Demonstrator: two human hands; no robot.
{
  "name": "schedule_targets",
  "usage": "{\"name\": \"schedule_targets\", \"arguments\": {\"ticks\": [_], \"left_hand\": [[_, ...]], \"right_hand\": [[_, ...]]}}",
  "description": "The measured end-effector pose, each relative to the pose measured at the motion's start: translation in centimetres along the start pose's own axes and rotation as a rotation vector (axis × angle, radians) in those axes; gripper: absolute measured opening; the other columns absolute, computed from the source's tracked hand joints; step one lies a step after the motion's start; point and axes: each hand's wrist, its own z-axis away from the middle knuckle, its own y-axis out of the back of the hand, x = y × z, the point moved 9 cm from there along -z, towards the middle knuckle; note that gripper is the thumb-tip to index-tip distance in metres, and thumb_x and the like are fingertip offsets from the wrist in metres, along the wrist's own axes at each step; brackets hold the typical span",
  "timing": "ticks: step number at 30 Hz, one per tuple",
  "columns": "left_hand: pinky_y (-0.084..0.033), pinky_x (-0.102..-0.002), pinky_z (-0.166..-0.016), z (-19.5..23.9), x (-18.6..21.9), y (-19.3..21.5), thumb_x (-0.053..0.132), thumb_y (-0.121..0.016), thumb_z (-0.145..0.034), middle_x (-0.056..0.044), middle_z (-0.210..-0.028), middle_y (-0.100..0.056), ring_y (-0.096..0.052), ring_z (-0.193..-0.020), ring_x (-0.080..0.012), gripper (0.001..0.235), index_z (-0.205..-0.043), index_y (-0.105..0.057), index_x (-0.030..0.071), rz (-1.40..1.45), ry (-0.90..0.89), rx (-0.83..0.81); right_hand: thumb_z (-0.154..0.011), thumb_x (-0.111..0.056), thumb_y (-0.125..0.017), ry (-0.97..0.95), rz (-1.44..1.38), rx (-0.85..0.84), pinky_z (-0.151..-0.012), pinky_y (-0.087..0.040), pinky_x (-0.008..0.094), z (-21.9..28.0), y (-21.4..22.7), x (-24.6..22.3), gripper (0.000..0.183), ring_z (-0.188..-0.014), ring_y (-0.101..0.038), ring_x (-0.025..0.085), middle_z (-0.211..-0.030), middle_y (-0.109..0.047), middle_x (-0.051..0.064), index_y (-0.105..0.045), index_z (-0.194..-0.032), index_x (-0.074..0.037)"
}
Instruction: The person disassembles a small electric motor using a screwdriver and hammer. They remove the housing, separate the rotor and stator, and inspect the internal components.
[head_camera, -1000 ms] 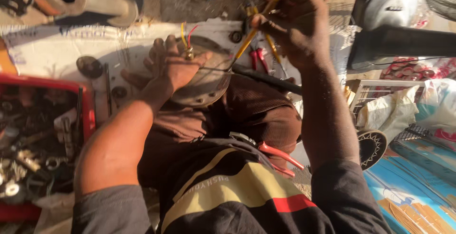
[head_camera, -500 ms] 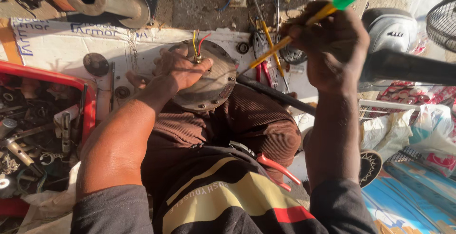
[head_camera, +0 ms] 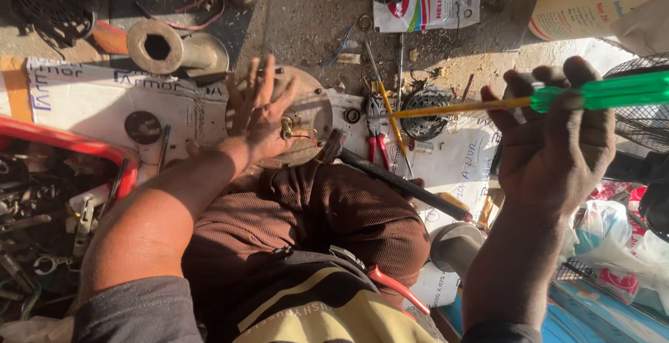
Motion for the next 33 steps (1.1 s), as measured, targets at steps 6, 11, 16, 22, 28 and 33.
{"name": "schedule_targets", "arguments": {"ticks": [6, 11, 16, 22, 28, 33], "left_hand": [[-0.038, -0.068, -0.109, 3.9, -0.9, 1.2, 0.045, -0.094, -0.07, -0.034, -0.162, 0.002, -0.02, -0.144, -0.0588, 0.122, -0.164, -0.023, 0.019, 0.375, 0.422, 0.165], [-0.041, -0.065, -0.105, 3.5, -0.8, 2.4, 0.045, -0.092, -0.075, -0.033, -0.158, 0.002, -0.021, -0.14, -0.0558, 0.119, -0.165, -0.018, 0.02, 0.354, 0.487, -0.001], [-0.041, -0.059, -0.108, 3.8, -0.6, 2.9, 0.047, -0.089, -0.077, -0.026, -0.159, 0.008, -0.018, -0.143, -0.0489, 0.119, -0.166, -0.011, 0.028, 0.384, 0.604, -0.161], [-0.039, -0.057, -0.109, 3.7, -0.9, 2.7, 0.047, -0.088, -0.078, -0.022, -0.159, 0.011, -0.016, -0.143, -0.0447, 0.119, -0.165, -0.007, 0.034, 0.353, 0.648, -0.192], [-0.04, -0.057, -0.107, 3.5, -1.0, 2.3, 0.047, -0.088, -0.078, -0.022, -0.16, 0.01, -0.017, -0.143, -0.045, 0.117, -0.165, -0.01, 0.034, 0.349, 0.641, -0.178], [-0.043, -0.06, -0.103, 3.9, -0.8, 2.6, 0.049, -0.09, -0.075, -0.024, -0.16, 0.009, -0.02, -0.142, -0.0476, 0.119, -0.165, -0.013, 0.032, 0.357, 0.602, -0.125]], "right_hand": [[-0.117, 0.008, -0.063, 0.352, 0.456, -0.272, -0.103, -0.061, 0.051, 1.3, -1.5, -0.3, 0.06, -0.113, -0.068, 0.034, -0.118, -0.059, 0.02, -0.024, -0.159, -0.008], [-0.12, 0.014, -0.065, 0.511, 0.685, -0.432, -0.103, -0.062, 0.044, 3.3, -3.4, 0.7, 0.065, -0.112, -0.067, 0.028, -0.121, -0.057, 0.017, -0.024, -0.159, -0.019], [-0.122, 0.018, -0.066, 0.515, 0.726, -0.437, -0.102, -0.062, 0.039, 3.7, -3.9, 1.9, 0.069, -0.112, -0.067, 0.026, -0.122, -0.055, 0.016, -0.025, -0.156, -0.024], [-0.119, 0.015, -0.069, 0.486, 0.675, -0.419, -0.101, -0.063, 0.038, 3.1, -3.2, 2.6, 0.068, -0.111, -0.068, 0.027, -0.121, -0.057, 0.015, -0.026, -0.156, -0.023], [-0.118, 0.013, -0.073, 0.462, 0.632, -0.366, -0.098, -0.062, 0.036, 2.6, -2.0, 3.2, 0.07, -0.11, -0.067, 0.024, -0.125, -0.057, 0.013, -0.027, -0.157, -0.022], [-0.115, 0.013, -0.075, 0.497, 0.715, -0.292, -0.1, -0.064, 0.036, 2.6, -1.4, 2.9, 0.079, -0.114, -0.067, 0.024, -0.13, -0.057, 0.012, -0.023, -0.163, -0.023]]}}
